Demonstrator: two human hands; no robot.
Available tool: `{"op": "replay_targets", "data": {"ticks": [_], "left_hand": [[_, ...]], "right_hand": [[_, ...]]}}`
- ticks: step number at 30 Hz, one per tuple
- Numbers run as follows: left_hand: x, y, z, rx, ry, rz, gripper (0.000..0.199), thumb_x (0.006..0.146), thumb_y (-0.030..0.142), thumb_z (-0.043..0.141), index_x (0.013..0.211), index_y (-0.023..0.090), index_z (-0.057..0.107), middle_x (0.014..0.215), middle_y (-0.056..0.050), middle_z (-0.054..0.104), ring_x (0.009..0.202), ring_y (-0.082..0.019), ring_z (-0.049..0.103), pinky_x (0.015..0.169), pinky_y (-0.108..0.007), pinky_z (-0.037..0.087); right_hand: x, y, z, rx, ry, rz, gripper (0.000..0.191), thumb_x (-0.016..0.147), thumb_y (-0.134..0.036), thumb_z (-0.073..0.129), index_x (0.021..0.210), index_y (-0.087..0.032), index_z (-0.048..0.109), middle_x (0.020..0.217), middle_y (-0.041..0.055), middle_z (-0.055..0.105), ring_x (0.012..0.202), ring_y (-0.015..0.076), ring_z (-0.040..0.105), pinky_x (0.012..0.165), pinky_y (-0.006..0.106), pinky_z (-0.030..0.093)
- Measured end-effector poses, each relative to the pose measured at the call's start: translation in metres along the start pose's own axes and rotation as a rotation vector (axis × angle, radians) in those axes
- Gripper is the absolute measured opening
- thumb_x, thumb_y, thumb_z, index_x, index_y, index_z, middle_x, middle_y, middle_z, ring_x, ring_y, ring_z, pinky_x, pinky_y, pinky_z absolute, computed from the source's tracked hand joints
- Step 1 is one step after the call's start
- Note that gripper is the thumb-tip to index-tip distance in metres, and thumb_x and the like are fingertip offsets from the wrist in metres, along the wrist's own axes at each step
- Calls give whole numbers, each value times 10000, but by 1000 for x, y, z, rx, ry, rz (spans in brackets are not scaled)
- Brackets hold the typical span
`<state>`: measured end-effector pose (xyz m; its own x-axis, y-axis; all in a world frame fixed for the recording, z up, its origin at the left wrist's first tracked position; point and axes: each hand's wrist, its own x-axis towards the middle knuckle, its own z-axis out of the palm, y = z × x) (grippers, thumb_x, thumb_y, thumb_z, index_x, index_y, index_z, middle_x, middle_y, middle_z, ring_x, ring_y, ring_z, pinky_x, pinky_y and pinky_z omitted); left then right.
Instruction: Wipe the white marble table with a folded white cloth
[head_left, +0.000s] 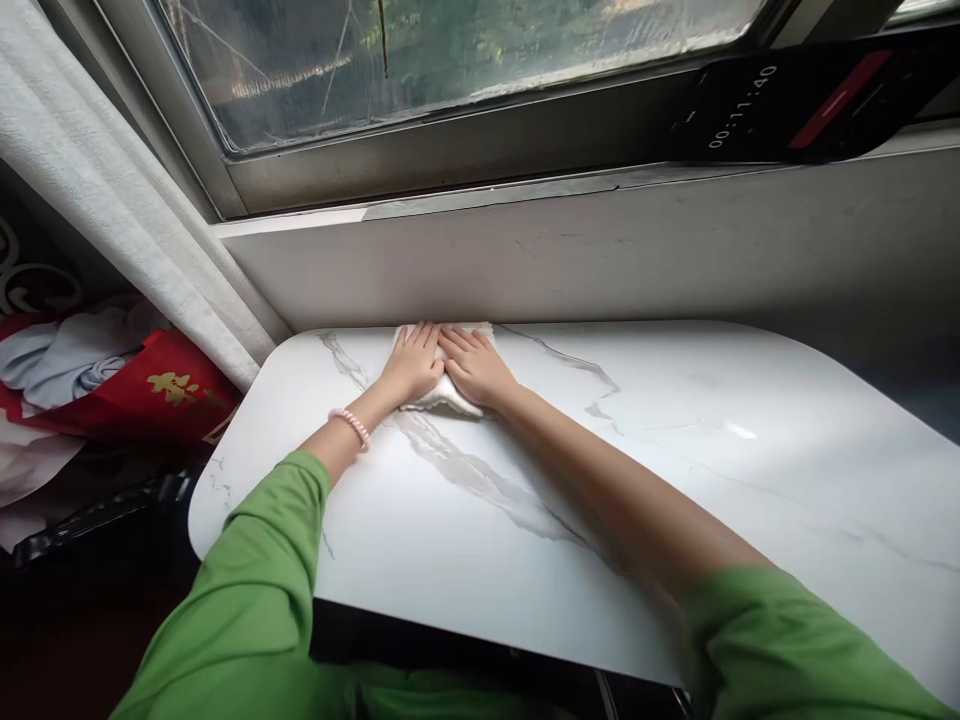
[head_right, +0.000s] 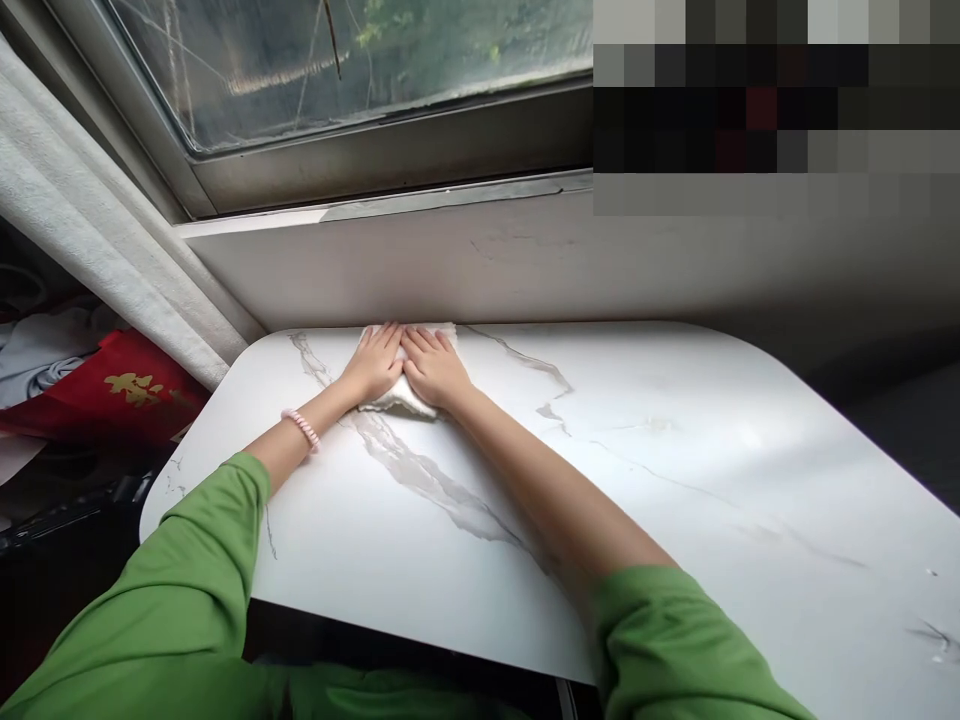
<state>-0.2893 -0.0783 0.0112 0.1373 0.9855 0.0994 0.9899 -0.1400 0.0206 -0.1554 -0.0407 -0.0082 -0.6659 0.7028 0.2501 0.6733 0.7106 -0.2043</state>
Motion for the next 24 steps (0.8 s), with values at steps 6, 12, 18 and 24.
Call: {"op": "replay_targets", "data": {"ticks": [6, 12, 18, 24], "left_hand": [[26, -11, 5, -6, 34, -5, 557, 894, 227, 318, 1411, 21, 328, 1493, -147, 344, 1394, -241, 259, 1169, -427, 126], [11, -5, 3, -4, 21, 10, 559, 913, 265, 301, 1423, 36, 305, 1504, -145, 322, 1402, -232, 251, 1171, -432, 109], [-36, 35, 2, 29, 17, -15, 587, 929, 279, 279, 1442, -5, 252, 1532, -156, 245, 1428, -239, 175, 1178, -444, 64], [-117, 98, -10, -15, -47, 29, 635, 961, 361, 228, 1455, -36, 182, 1543, -199, 149, 1438, -295, 72, 1167, -531, 47]], "right_hand": [[23, 18, 8, 17, 29, -4, 558, 910, -245, 234, 1427, -94, 376, 1496, 95, 367, 1375, 241, 315, 1120, 470, 249], [9, 10, 5, 14, 32, 8, 564, 896, -221, 230, 1422, -96, 386, 1493, 94, 371, 1379, 246, 312, 1120, 484, 246], [-43, 6, -9, 17, -40, -99, 560, 918, -238, 235, 1445, -86, 350, 1520, 104, 301, 1403, 256, 258, 1138, 481, 220], [-139, -4, -28, 21, -9, -283, 571, 949, -264, 234, 1509, -170, 179, 1536, 68, 257, 1427, 234, 177, 1141, 509, 227]]}}
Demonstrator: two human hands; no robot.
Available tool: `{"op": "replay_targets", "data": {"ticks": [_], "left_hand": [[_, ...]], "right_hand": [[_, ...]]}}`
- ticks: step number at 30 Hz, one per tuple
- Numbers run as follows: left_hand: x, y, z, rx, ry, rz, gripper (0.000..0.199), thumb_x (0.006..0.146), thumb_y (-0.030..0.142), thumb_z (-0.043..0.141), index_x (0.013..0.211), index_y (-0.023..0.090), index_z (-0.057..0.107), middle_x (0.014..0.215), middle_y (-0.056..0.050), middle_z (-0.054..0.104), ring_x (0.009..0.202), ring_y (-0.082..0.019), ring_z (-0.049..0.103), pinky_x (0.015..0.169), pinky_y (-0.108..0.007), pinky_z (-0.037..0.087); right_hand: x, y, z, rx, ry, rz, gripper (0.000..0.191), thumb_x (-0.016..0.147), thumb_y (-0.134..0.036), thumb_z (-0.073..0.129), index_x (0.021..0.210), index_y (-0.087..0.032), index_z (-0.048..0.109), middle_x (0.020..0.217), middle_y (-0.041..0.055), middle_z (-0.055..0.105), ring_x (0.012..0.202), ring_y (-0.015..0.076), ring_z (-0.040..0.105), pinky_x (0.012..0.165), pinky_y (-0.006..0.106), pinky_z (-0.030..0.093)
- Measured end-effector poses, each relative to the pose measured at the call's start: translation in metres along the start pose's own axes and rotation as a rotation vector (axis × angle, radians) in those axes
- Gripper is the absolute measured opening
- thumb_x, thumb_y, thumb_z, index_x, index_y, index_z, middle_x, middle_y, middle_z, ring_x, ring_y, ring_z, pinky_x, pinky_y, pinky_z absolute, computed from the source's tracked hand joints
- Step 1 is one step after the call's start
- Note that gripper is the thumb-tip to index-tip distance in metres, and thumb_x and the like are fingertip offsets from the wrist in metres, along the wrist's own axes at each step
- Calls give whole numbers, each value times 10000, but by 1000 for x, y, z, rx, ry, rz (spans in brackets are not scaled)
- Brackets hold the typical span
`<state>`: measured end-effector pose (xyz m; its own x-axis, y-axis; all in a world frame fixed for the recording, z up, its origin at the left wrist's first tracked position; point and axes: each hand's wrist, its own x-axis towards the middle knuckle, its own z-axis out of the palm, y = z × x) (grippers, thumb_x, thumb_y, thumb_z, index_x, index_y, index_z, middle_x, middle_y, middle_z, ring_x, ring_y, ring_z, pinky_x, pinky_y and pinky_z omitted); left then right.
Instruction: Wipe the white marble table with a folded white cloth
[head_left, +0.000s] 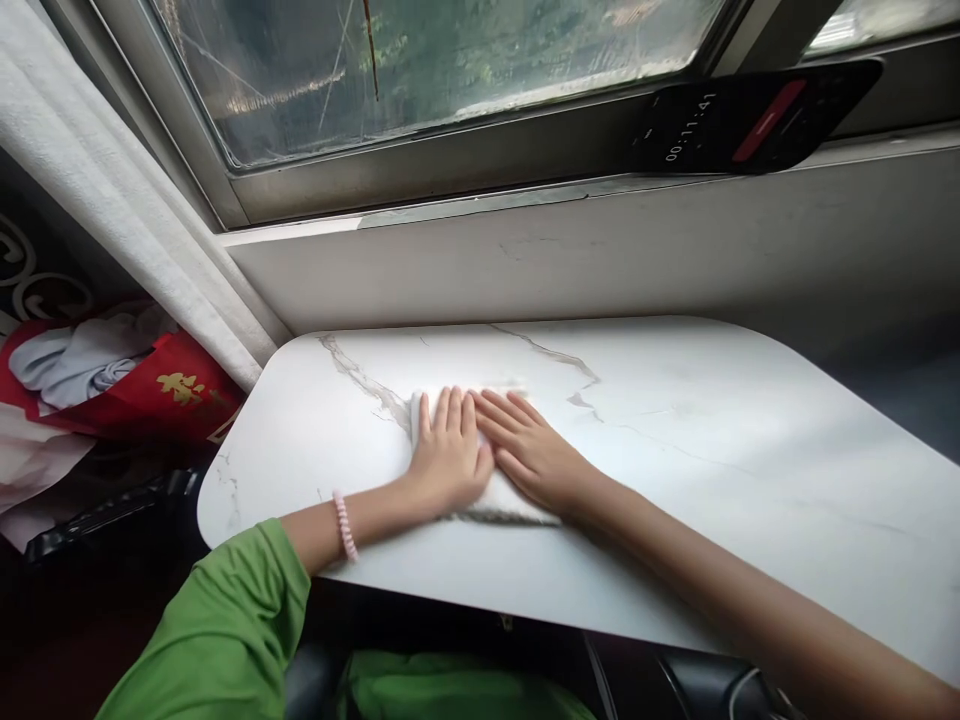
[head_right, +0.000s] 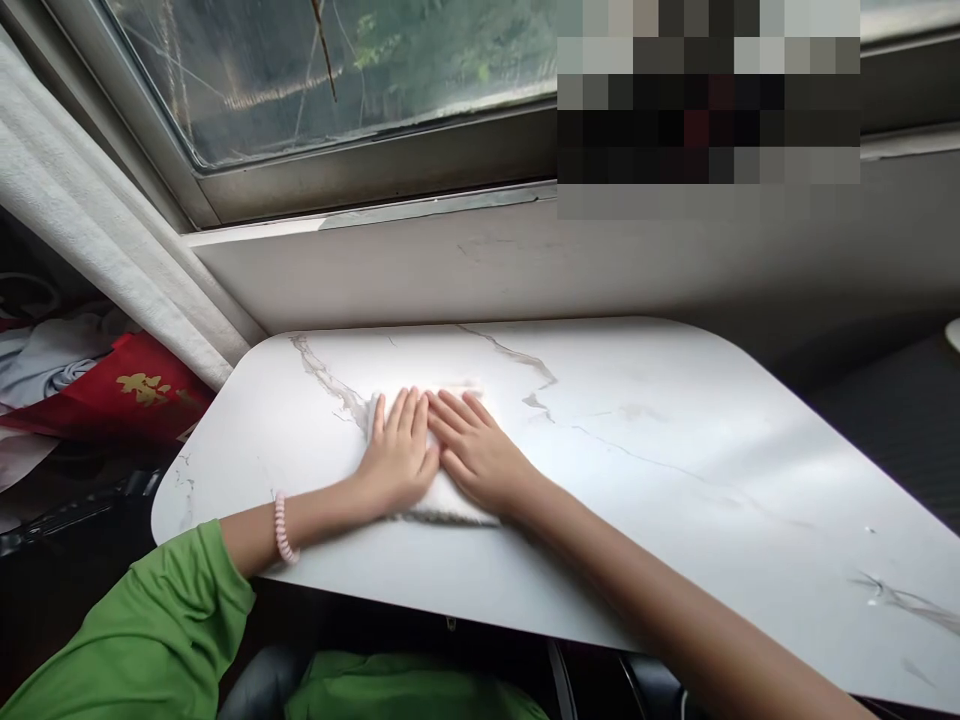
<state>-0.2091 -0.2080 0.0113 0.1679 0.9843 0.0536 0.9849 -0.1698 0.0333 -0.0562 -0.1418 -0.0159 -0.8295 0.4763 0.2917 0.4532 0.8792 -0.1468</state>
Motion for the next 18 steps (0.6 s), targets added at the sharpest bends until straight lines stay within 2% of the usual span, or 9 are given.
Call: {"op": "replay_targets", "data": {"ticks": [4, 8, 13, 18], "left_hand": [[-37, 25, -9, -113, -64, 165, 655, 972, 411, 193, 1478, 3, 112, 1553, -177, 65, 1439, -270, -25, 1157, -568, 40], [-51, 37, -15, -191, -104, 259, 652, 972, 405, 208, 1491, 37, 66, 1555, -153, 34, 1435, -256, -59, 1155, -575, 38], [-44, 38, -15, -196, -106, 272, 655, 965, 395, 235, 1493, 46, 67, 1556, -148, 51, 1439, -258, -39, 1156, -572, 27], [-12, 29, -8, -184, -91, 226, 631, 956, 356, 239, 1481, 28, 118, 1561, -144, 104, 1447, -244, 26, 1164, -537, 7]], "right_hand": [[-51, -32, -15, -15, 55, 3, 668, 937, -269, 286, 1519, -233, -39, 1551, 45, 191, 1426, 246, 160, 1115, 539, 293], [-77, -50, -25, -18, 71, 40, 730, 912, -263, 328, 1515, -230, -83, 1543, 44, 196, 1424, 256, 163, 1091, 558, 338], [-77, -43, -26, -19, 33, 59, 729, 914, -260, 316, 1511, -224, -100, 1545, 42, 198, 1424, 252, 169, 1109, 551, 310], [-58, -20, -16, -55, 32, 101, 669, 943, -258, 258, 1513, -198, -88, 1550, 76, 221, 1428, 241, 167, 1130, 530, 259]]}}
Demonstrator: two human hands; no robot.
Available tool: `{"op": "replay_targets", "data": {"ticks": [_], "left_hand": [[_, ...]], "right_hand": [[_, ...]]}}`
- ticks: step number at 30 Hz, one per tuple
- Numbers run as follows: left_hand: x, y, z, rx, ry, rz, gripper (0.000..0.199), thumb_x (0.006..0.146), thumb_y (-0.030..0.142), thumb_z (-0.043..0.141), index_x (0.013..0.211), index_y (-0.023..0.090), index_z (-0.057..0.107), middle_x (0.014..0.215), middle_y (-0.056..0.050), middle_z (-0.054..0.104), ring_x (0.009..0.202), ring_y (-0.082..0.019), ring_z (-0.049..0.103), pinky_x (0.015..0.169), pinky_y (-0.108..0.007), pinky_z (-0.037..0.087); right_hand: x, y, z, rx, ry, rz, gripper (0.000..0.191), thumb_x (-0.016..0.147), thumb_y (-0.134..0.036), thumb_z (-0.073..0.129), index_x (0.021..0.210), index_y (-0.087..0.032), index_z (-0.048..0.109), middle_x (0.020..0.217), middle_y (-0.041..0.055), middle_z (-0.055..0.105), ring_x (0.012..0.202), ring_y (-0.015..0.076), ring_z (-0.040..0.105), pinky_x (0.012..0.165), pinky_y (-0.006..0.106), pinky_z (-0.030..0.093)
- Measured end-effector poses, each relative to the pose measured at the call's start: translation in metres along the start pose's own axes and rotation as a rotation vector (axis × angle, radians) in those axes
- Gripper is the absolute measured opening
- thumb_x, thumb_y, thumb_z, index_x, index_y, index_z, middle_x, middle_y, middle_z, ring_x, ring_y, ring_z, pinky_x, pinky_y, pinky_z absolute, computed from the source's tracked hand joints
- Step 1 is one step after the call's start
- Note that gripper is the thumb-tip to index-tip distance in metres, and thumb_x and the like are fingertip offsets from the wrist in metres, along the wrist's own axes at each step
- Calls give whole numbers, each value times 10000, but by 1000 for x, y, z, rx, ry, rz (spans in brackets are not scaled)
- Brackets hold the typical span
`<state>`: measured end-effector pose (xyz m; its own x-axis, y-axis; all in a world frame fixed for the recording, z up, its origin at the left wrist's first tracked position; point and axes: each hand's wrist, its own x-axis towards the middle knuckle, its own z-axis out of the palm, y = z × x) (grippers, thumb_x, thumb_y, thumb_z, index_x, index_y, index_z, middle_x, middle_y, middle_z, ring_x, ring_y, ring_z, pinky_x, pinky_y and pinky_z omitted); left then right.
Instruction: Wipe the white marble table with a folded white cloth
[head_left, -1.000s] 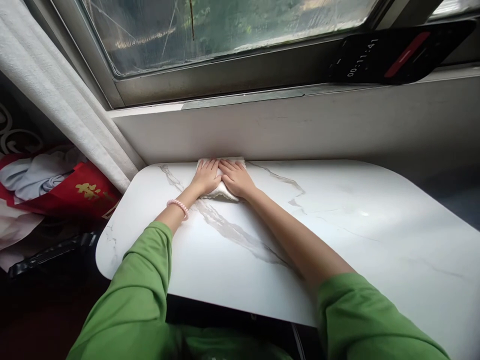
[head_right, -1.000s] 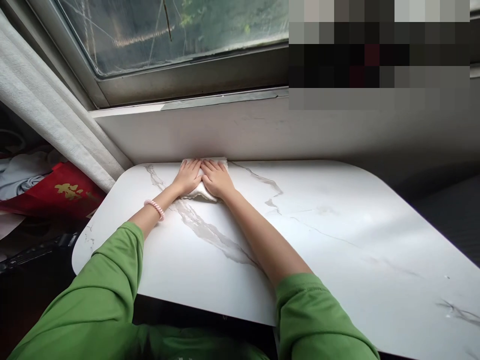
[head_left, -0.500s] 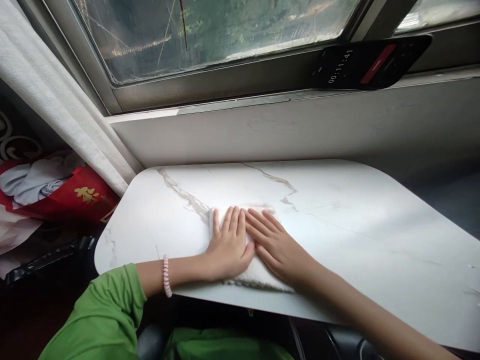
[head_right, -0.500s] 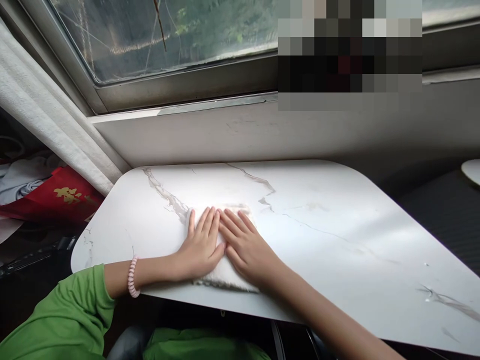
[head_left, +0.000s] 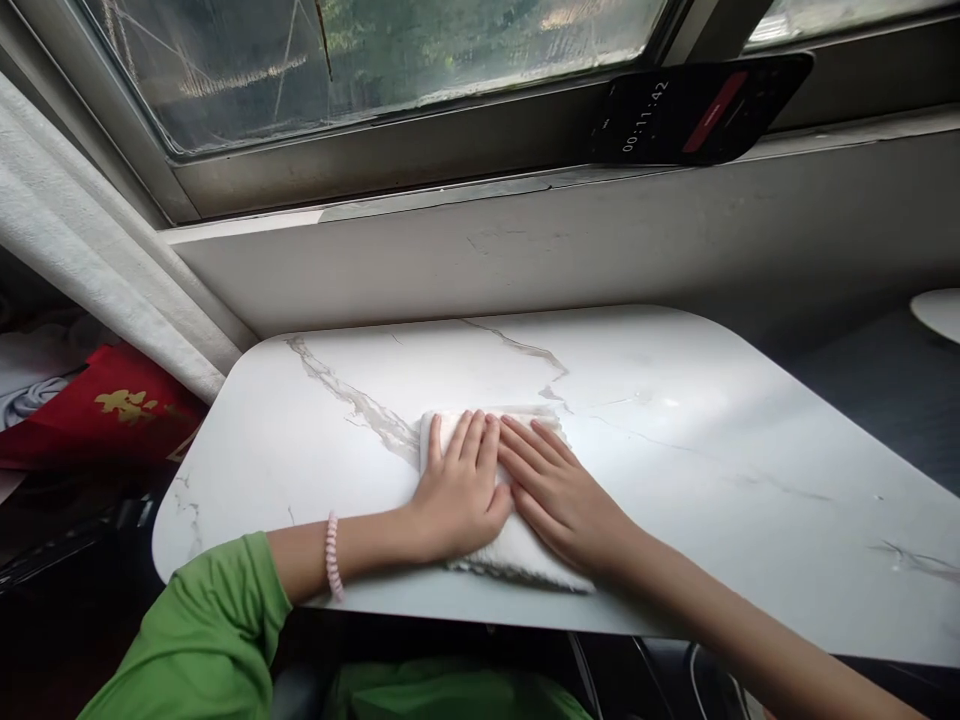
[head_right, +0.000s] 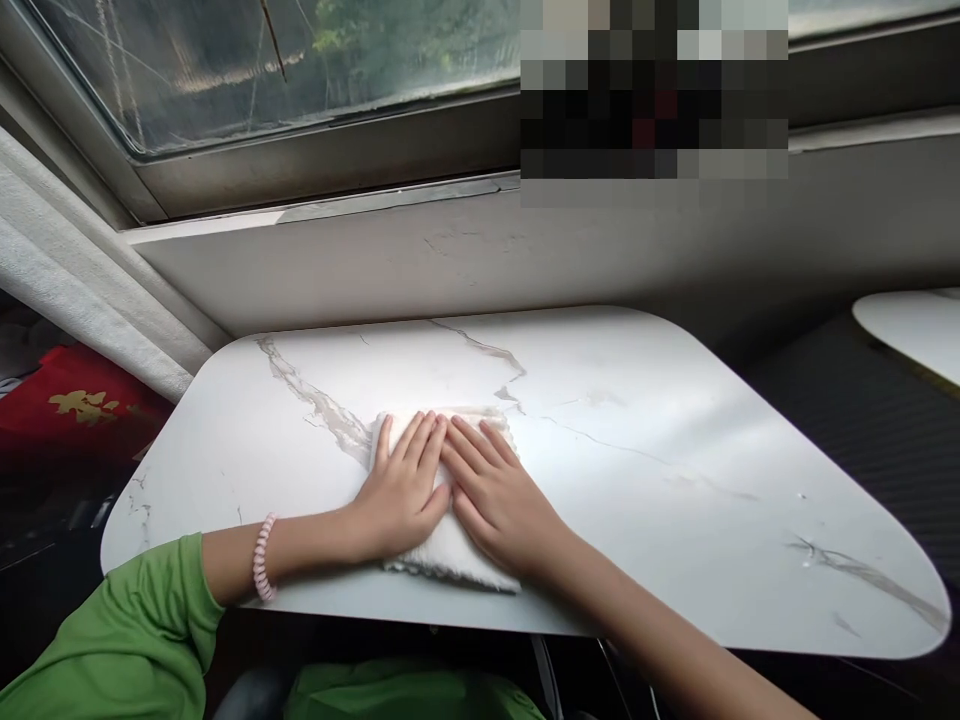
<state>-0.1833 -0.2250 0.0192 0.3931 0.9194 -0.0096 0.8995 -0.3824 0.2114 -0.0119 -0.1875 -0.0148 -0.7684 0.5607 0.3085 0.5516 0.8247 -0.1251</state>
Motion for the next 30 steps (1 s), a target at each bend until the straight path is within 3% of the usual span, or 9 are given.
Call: {"op": "replay_targets", "data": {"ticks": [4, 11, 16, 22, 30], "left_hand": [[39, -19, 0, 11, 43, -46, 599, 931, 299, 260, 1475, 63, 175, 1555, -113, 192, 1441, -211, 117, 1174, -498, 4], [120, -62, 1, 61, 180, -141, 552, 909, 237, 255, 1437, 77, 285, 1513, -111, 315, 1406, -215, 238, 1175, -485, 71], [163, -87, -3, 76, 206, -146, 544, 894, 213, 272, 1425, 102, 311, 1501, -88, 345, 1388, -190, 272, 1175, -456, 84], [175, -91, -5, 89, 195, -167, 544, 901, 208, 269, 1434, 104, 302, 1510, -101, 325, 1394, -202, 265, 1171, -463, 90], [155, -75, -1, 125, 199, -161, 531, 940, 265, 256, 1456, 140, 277, 1531, -97, 278, 1416, -190, 222, 1172, -461, 72]], "right_hand": [[29, 29, 13, -40, -15, 57, 610, 958, -291, 226, 1523, -157, 40, 1530, 108, 288, 1423, 249, 196, 1133, 519, 240], [101, 101, 30, -30, -39, 88, 557, 940, -309, 216, 1451, -112, 316, 1496, 135, 361, 1397, 261, 273, 1125, 502, 225], [137, 135, 37, -16, -4, 138, 540, 909, -267, 253, 1401, -101, 397, 1465, 148, 408, 1352, 287, 348, 1084, 524, 261], [143, 138, 36, -39, 21, 189, 531, 913, -262, 242, 1380, -88, 427, 1453, 147, 425, 1331, 272, 375, 1080, 489, 279], [121, 129, 34, -34, 7, 182, 529, 927, -270, 242, 1400, -105, 412, 1469, 138, 405, 1368, 258, 332, 1093, 513, 262]]}}
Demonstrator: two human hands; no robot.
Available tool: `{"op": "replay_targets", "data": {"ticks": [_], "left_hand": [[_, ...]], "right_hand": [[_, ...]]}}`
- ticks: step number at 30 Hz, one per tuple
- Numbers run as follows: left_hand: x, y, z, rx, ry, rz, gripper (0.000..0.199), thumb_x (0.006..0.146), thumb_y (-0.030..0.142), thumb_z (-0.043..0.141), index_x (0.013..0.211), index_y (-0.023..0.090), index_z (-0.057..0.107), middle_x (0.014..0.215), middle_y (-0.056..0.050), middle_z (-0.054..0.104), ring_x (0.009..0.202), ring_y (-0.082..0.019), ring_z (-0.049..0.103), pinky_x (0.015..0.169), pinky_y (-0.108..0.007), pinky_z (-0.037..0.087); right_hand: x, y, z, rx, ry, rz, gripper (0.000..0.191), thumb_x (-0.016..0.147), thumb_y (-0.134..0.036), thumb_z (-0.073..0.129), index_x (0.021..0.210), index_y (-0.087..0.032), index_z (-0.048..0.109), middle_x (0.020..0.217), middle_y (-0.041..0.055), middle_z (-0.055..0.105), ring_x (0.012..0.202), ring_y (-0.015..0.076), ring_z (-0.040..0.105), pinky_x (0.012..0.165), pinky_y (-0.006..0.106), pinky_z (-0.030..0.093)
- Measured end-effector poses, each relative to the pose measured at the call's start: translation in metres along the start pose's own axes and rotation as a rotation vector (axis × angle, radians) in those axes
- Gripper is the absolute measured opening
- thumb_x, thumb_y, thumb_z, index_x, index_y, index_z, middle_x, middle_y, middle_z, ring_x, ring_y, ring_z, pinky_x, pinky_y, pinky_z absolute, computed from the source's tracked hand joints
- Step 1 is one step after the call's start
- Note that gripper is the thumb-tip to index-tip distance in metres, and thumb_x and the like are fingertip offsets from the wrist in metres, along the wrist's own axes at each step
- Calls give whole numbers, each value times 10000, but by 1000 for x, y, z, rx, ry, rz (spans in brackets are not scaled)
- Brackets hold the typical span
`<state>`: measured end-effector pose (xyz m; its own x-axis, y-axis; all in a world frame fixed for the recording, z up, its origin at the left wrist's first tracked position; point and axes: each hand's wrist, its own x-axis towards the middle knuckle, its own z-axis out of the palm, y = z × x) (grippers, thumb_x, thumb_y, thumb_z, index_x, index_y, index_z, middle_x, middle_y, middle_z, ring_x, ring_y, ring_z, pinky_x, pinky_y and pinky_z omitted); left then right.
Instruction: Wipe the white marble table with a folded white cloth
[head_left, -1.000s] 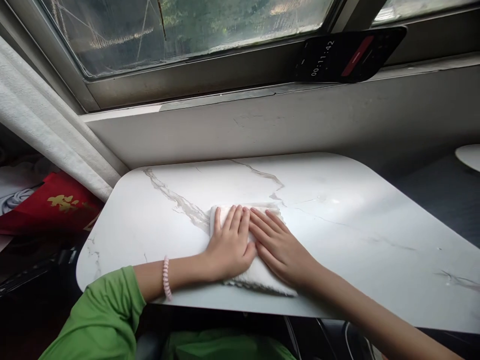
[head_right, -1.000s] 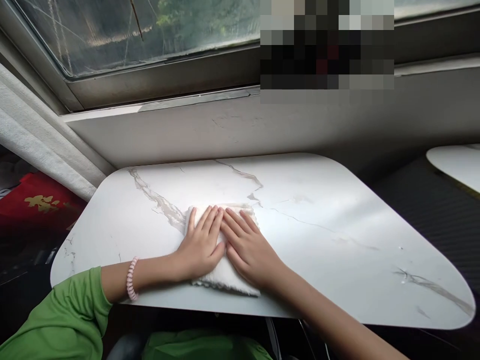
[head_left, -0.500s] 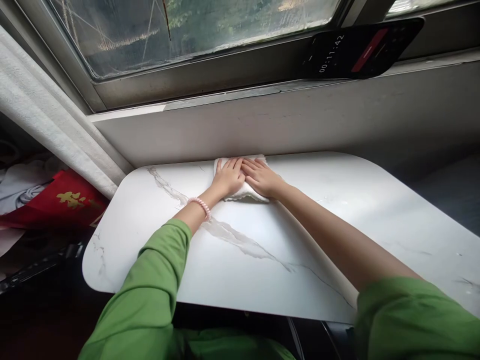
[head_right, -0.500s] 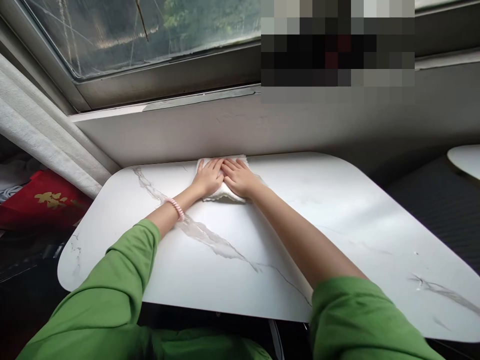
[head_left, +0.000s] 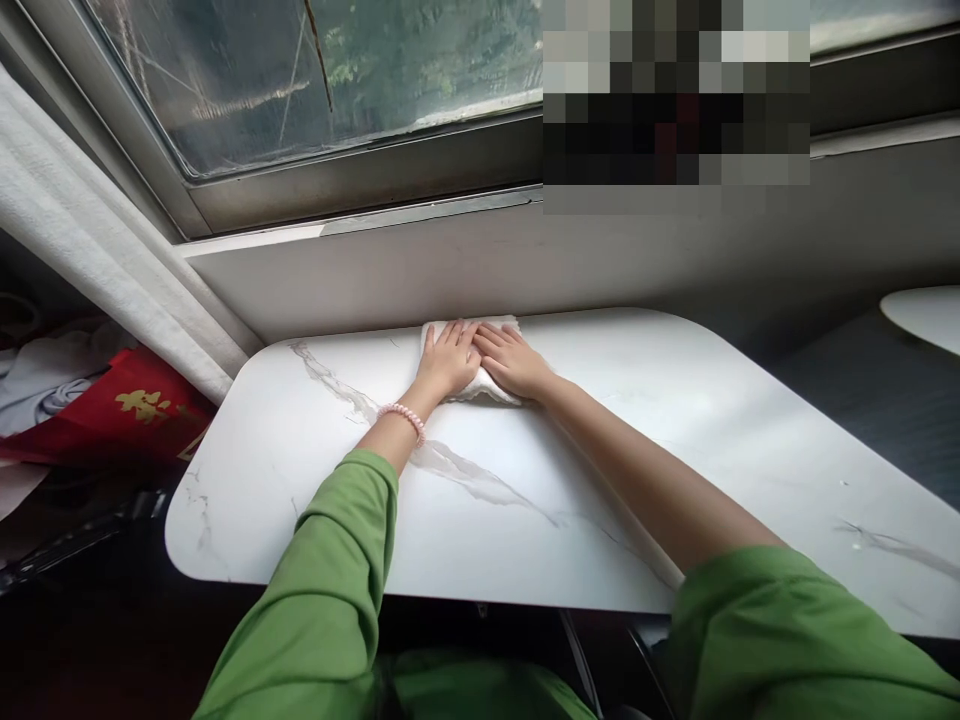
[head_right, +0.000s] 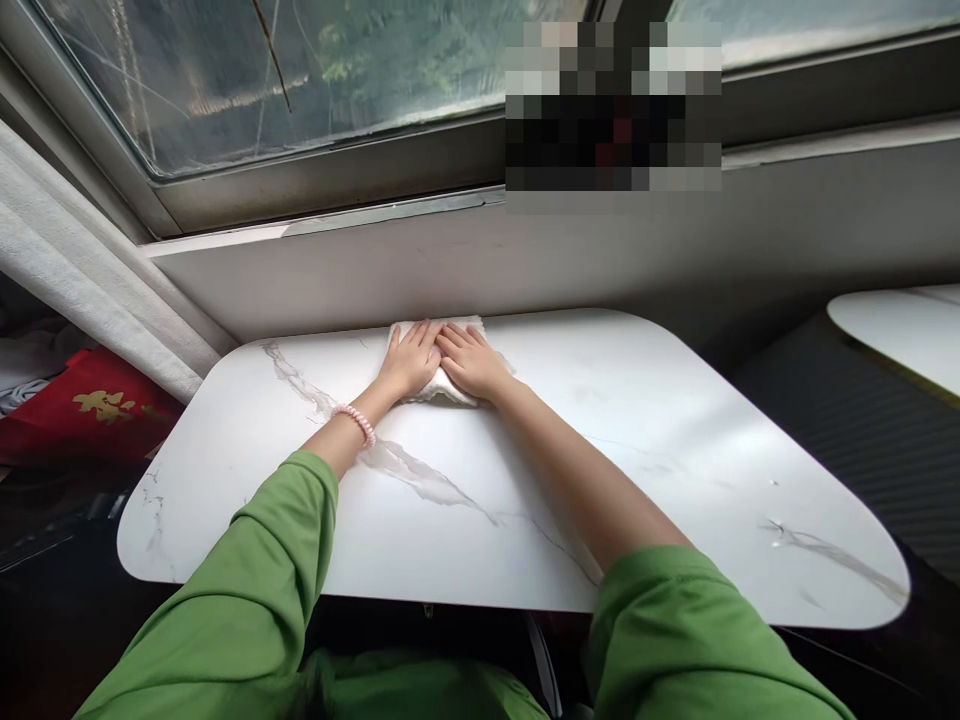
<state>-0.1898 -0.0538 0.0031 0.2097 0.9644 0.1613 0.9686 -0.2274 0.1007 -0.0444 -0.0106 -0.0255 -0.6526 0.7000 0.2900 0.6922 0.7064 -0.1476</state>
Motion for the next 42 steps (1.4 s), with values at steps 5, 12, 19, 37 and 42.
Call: {"op": "replay_targets", "data": {"ticks": [5, 12, 19, 37, 42], "left_hand": [[-45, 31, -6, -9, -57, 71, 560, 954, 305, 253, 1475, 101, 218, 1544, -140, 220, 1433, -229, 163, 1165, -492, 36], [-123, 81, -27, -44, -184, 316, 664, 960, 431, 280, 1482, 47, 136, 1538, -223, 148, 1434, -318, 64, 1150, -530, 52], [-158, 132, -34, -37, -173, 352, 689, 944, 416, 304, 1464, -20, 181, 1494, -270, 241, 1408, -380, 148, 1155, -521, 130], [19, 90, 7, 48, -71, 68, 599, 924, 310, 258, 1428, -14, 293, 1509, -173, 299, 1411, -287, 200, 1159, -489, 93], [57, 72, 20, 65, 11, 101, 527, 918, 274, 274, 1374, 42, 400, 1439, -149, 417, 1356, -273, 298, 1143, -483, 139]], "right_hand": [[-56, -11, -15, 17, -31, -73, 545, 944, -311, 226, 1437, -120, 359, 1496, 126, 357, 1401, 247, 270, 1122, 518, 229], [-166, -39, -45, 117, 40, -182, 592, 963, -347, 251, 1521, -262, 73, 1553, 25, 227, 1429, 216, 175, 1157, 511, 195], [-224, -54, -77, 130, 13, -120, 697, 931, -339, 322, 1504, -323, -75, 1545, -41, 210, 1411, 209, 214, 1163, 472, 251], [-45, 39, -32, 22, 194, 254, 359, 801, -222, 343, 1056, -161, 589, 1149, 149, 619, 1112, 297, 524, 982, 457, 397], [-12, 58, -24, -47, 255, 355, 345, 813, -227, 337, 1019, -160, 606, 1060, 154, 643, 1007, 300, 551, 901, 419, 429]]}}
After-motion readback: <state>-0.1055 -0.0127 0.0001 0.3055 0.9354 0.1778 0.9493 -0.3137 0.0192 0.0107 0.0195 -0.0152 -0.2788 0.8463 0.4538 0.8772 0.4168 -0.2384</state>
